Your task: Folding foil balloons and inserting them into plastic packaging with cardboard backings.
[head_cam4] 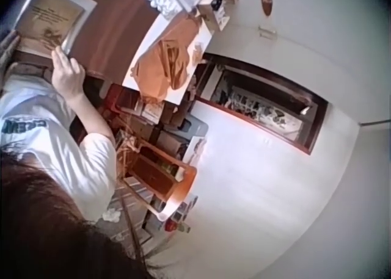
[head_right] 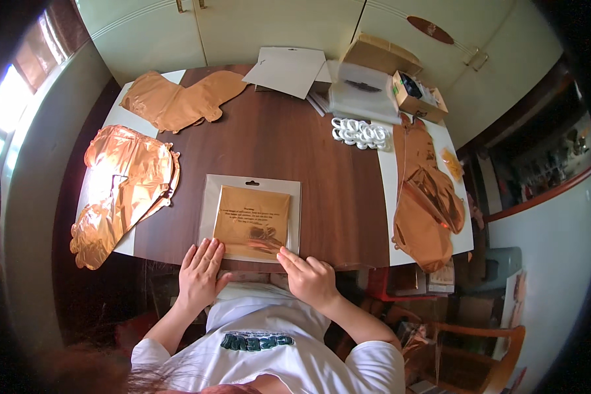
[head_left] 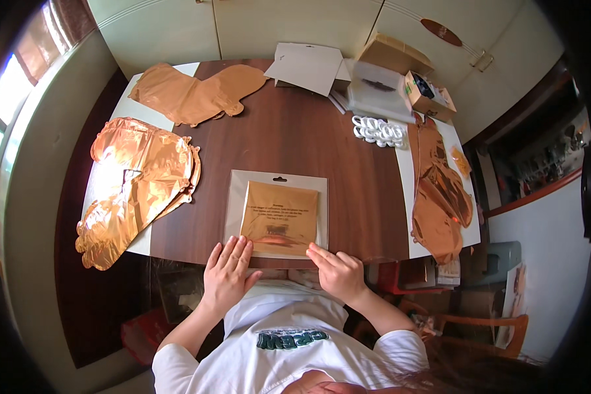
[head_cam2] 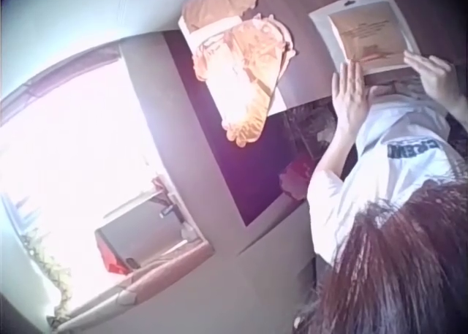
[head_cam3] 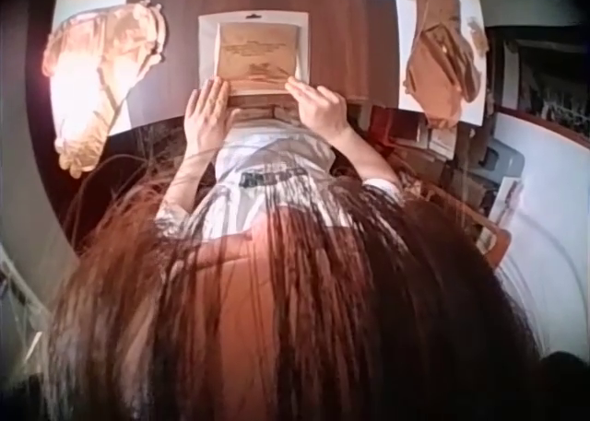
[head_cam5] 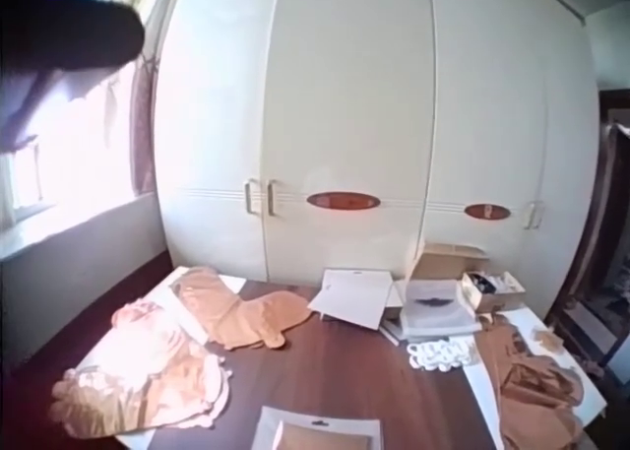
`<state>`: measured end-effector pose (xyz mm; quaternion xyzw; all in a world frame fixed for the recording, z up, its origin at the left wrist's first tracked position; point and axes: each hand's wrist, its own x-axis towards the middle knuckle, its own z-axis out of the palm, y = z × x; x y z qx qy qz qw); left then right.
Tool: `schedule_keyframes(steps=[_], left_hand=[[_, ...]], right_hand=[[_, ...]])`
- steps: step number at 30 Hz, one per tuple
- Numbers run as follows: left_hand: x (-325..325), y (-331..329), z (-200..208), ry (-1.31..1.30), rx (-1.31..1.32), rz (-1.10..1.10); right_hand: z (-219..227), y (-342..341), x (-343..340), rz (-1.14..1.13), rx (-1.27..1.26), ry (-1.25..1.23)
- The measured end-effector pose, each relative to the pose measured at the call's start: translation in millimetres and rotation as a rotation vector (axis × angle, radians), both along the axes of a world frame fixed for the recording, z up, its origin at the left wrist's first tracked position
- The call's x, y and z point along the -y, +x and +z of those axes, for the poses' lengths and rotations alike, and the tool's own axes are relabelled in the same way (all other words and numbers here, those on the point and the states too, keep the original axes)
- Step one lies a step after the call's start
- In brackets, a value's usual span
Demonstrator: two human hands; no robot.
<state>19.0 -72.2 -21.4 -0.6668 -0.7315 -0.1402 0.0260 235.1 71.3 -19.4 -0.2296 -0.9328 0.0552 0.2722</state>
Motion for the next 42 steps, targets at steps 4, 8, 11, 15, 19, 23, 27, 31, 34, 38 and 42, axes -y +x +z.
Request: schedule_keyframes(steps=[4, 8, 11, 15, 19, 23, 27, 31, 34, 38, 42], left_hand=[[1.8, -1.9, 1.5, 0.024, -0.014, 0.029], [1.7, -6.8, 3.8, 0.038, 0.004, -0.013], [1.8, -6.8, 1.4, 0.056, 0.025, -0.018], [1.1, -5.4, 0.9, 0.069, 0.033, -0.017], [1.7, -4.9, 0.9, 0.066, 0.029, -0.007], [-0.2, -6.5, 3.5, 0.096, -0.002, -0.022], [1.1, -20.9, 8.6, 0.126, 0.364, 0.045], [-28.1, -55.3, 7.9, 0.162, 1.030, 0.202], [-58.6, -77.1, 7.5, 0.076, 1.343, 0.269], [-81.6, -87.9, 6.4, -0.058, 1.453, 0.112], [-90.6, -74.8, 12.8, 0.164, 1.652, -0.062]], right_hand=[[-3.6, -0.8, -1.6, -0.002, -0.057, 0.016], [4.7, -2.9, -11.5, 0.066, -0.019, 0.002], [17.6, -11.6, -31.2, 0.170, 0.075, 0.057], [15.5, -15.6, -49.9, 0.299, 0.042, 0.144], [12.1, -15.3, -52.4, 0.340, 0.037, 0.131], [8.4, -11.7, -51.8, 0.297, 0.051, 0.098], [6.9, -7.7, -51.1, 0.187, 0.076, -0.006], [7.1, -7.1, -48.0, 0.073, 0.146, -0.038], [6.0, -7.4, -46.7, 0.043, 0.172, -0.084], [1.3, -4.3, -46.7, 0.058, 0.136, -0.036], [-7.6, 5.1, -65.0, -0.143, -0.251, -0.446]])
